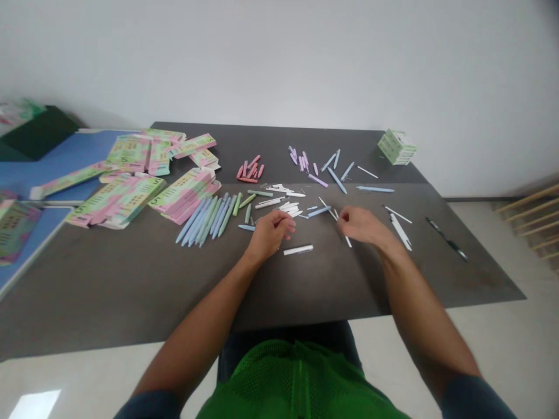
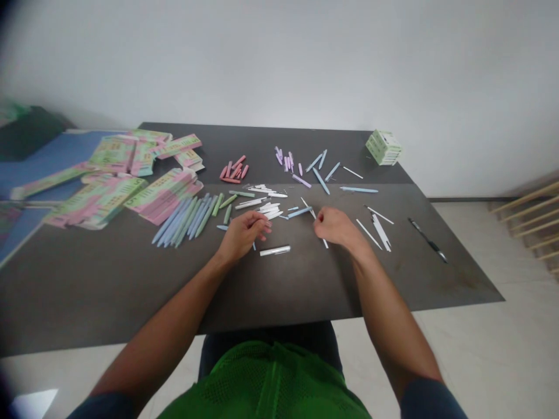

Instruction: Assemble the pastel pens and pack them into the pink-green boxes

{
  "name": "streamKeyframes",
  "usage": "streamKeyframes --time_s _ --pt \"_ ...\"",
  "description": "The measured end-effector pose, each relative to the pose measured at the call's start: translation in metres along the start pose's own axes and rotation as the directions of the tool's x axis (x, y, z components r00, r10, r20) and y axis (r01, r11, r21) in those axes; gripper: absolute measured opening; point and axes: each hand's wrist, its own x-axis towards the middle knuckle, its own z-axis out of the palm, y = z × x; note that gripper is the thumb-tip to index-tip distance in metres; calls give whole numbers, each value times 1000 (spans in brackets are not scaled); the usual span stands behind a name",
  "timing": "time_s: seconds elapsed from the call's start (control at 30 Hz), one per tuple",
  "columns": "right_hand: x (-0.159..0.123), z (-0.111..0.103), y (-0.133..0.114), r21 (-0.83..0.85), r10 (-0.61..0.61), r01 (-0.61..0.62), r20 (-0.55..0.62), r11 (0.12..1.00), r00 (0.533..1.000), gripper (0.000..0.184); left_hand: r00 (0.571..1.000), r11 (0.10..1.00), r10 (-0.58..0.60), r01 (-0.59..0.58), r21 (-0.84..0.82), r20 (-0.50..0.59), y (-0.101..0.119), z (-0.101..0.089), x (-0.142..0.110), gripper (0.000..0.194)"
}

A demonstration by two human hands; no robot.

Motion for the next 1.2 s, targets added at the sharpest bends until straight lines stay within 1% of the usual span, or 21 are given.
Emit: streamKeyframes --time_s 0.03,0.07,0.1,0.17,0.2,0.27,0.33,0.4,0.43,0.47,0.5,0.57,0.63,0.67,0.7,0.73,0.8,0.87,0.97,1.13,1.2 --pt "1 0 -7 113 -34 34 0 993 999 11 1000 997 -15 15 -76 7 2 0 -1 19" --pt "2 1 -15 256 -77 72 12 964 997 11 999 989 -29 31 -142 18 4 1 -2 20" --pt "4 3 -22 420 -118 99 19 902 993 12 999 980 -40 45 -195 27 7 1 -3 21" --pt "8 10 -36 693 -174 117 12 712 985 17 998 963 -56 64 -260 37 11 1 -4 20" --pt "11 14 -42 781 -191 113 7 614 982 21 997 959 -65 72 -273 36 12 1 -5 19" --pt "16 24 -52 893 -194 80 8 443 981 32 997 958 -82 83 -276 15 13 0 -4 19" --pt "19 33 -59 948 -190 42 20 314 982 42 996 964 -89 82 -253 -14 11 0 -3 21" --pt "20 42 -62 969 -188 26 21 244 982 47 996 977 -83 75 -202 -33 7 -1 -2 24" --pt "19 45 -62 971 -189 24 22 239 982 47 997 985 -76 71 -157 -31 6 -1 -1 24" --pt "19 48 -61 966 -188 24 26 259 982 46 998 994 -64 62 -89 -28 4 -2 -1 24" --pt "18 50 -60 952 -188 28 32 305 982 43 999 999 -45 45 4 -27 3 -3 -2 23" --pt "16 54 -54 881 -186 79 10 467 982 34 1000 969 14 -8 247 -25 2 -5 -3 18" --pt "15 55 -48 718 -210 176 -43 674 977 21 997 879 74 -58 473 -14 2 -6 -4 11" --pt "15 56 -45 604 -237 229 -67 764 969 15 996 833 94 -75 549 -6 2 -6 -5 9" --pt "14 56 -42 483 -272 277 -81 831 959 11 994 797 108 -88 597 2 2 -6 -5 10" --pt "14 56 -40 374 -304 314 -87 873 949 9 993 775 119 -97 624 7 2 -6 -5 12" --pt "14 58 -37 231 -347 358 -85 905 934 6 992 760 130 -102 642 4 2 -6 -5 17" --pt "14 61 -37 184 -355 363 -75 913 932 6 992 767 125 -90 635 -11 2 -7 -5 18" --pt "14 63 -38 188 -348 353 -60 917 936 5 994 793 101 -63 605 -30 3 -8 -6 15" --pt "13 63 -39 217 -342 347 -62 912 938 4 998 840 54 -31 542 -27 5 -7 -8 6" --pt "12 63 -40 232 -349 356 -72 905 934 4 998 851 49 -26 524 -30 5 -7 -8 7"
